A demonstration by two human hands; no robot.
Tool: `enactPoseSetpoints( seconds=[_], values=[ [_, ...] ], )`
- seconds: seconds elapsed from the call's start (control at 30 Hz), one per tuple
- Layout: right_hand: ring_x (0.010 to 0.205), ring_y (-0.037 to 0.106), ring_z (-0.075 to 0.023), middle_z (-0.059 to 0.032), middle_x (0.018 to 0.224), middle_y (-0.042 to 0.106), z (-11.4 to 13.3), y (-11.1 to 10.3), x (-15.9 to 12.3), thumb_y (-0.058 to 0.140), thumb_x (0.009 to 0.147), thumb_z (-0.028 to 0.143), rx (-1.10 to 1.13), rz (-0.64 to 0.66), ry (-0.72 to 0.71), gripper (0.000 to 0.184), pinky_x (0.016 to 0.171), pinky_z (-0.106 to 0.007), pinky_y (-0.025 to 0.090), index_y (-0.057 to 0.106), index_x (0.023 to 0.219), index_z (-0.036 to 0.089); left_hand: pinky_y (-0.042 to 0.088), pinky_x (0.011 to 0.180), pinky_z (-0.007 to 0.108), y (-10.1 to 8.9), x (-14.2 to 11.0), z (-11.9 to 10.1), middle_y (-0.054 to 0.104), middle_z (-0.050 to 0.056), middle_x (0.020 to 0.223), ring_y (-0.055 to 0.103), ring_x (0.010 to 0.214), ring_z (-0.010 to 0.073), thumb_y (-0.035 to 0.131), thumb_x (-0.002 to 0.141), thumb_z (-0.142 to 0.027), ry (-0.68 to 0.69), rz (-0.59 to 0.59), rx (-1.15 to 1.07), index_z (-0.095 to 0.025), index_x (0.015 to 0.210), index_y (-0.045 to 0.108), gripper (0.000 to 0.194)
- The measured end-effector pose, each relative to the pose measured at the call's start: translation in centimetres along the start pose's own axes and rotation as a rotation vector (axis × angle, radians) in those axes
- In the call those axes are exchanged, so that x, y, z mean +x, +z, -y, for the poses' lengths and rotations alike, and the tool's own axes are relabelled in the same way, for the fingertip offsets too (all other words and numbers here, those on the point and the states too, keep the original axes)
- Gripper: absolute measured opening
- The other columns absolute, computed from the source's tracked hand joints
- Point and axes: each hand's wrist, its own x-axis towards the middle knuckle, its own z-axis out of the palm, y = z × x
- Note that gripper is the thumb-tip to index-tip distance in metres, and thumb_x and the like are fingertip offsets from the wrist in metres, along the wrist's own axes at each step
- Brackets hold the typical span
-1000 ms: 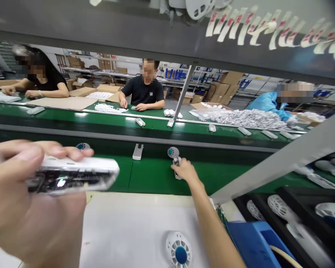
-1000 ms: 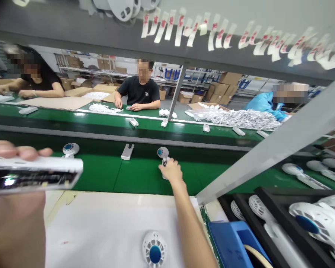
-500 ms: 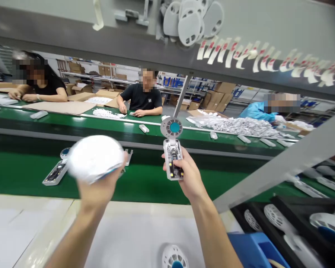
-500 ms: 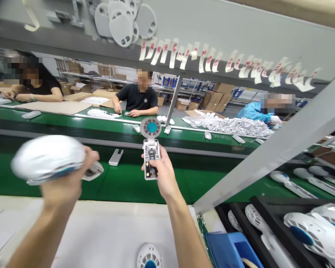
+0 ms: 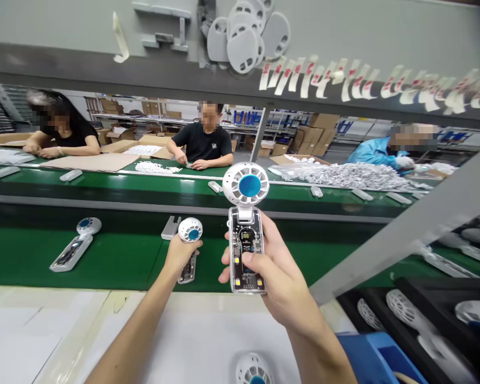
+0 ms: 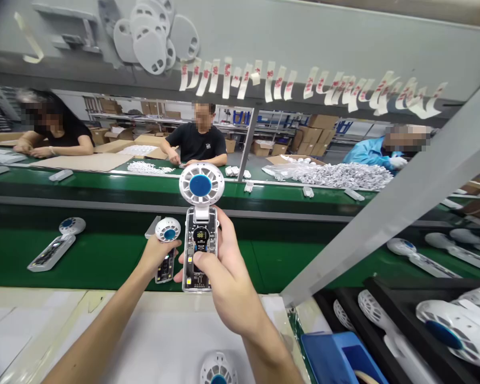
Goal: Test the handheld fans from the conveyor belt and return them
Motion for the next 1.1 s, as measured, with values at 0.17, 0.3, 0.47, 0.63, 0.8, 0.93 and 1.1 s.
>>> enactPoseSetpoints(
  seconds=[0.17,0.3,0.47,0.63,0.8,0.93,1.1],
  values=[
    [0.077,0.075,-0.0187,-0.0026,0.109,0.067,0.3,0.4,-0.1,0.058,0.09,0.017,0.052,0.034,0.009,0.064,0.071,-0.036,0.063,0.03,0.145,0.032,0.054,0.07,0.03,-0.1,0.9,2.0,0.072,0.005,0.095,0.069,0.076,0.0202,0.071,0.07,-0.033,0.027,-0.07,0.164,-0.019,0.101,0.059,0.036],
    [0.087,0.076,-0.0205,-0.004,0.118,0.065,0.4,0.4,0.0,0.061,0.085,0.013,0.085,0.058,-0.001,0.064,0.074,-0.036,0.064,0.033,0.14,0.03,0.053,0.082,0.039,-1.2,1.9,3.2,0.071,0.011,0.103,0.068,0.096,0.0296,0.069,0.076,-0.036,-0.002,-0.167,0.409,-0.019,0.105,0.054,0.037],
    [0.08,0.076,-0.0187,-0.004,0.116,0.067,0.4,0.2,0.1,0.06,0.085,0.013,0.092,0.096,0.056,0.066,0.068,-0.031,0.061,0.033,0.142,0.03,0.048,0.095,0.048,-2.9,2.6,3.8,0.066,0.019,0.115,0.058,0.115,0.0401,0.063,0.081,-0.042,0.019,-0.234,0.688,-0.017,0.104,0.056,0.035],
    [0.072,0.073,-0.0169,-0.0014,0.097,0.071,0.2,0.2,0.3,0.06,0.086,0.018,0.076,0.098,0.077,0.074,0.066,-0.029,0.059,0.025,0.15,0.032,0.04,0.105,0.057,-3.7,2.1,3.4,0.054,0.028,0.129,0.045,0.127,0.047,0.059,0.083,-0.039,0.085,-0.309,0.866,-0.007,0.124,0.055,0.053],
    [0.07,0.073,-0.0174,-0.0027,0.102,0.07,0.1,0.2,0.5,0.064,0.083,0.019,0.09,0.052,0.094,0.077,0.065,-0.031,0.059,0.027,0.149,0.032,0.034,0.107,0.065,-3.8,1.4,1.8,0.046,0.029,0.135,0.037,0.132,0.0498,0.055,0.085,-0.031,0.163,-0.379,0.874,-0.003,0.135,0.052,0.057],
    [0.073,0.074,-0.0183,-0.0033,0.107,0.07,0.0,0.1,0.6,0.064,0.083,0.019,0.09,0.046,0.088,0.076,0.065,-0.031,0.06,0.028,0.148,0.032,0.033,0.114,0.058,-3.6,0.6,-1.2,0.046,0.023,0.136,0.038,0.136,0.043,0.055,0.088,-0.028,0.284,-0.342,0.761,-0.01,0.131,0.059,0.047],
    [0.071,0.073,-0.0174,-0.0031,0.106,0.07,-0.4,0.1,0.9,0.064,0.081,0.018,0.104,0.039,0.076,0.074,0.065,-0.031,0.06,0.03,0.145,0.032,0.053,0.099,0.034,-3.5,-3.6,-7.1,0.058,0.009,0.131,0.058,0.122,0.0244,0.049,0.098,-0.048,0.464,-0.028,0.481,-0.024,0.125,0.061,0.038]
  ],
)
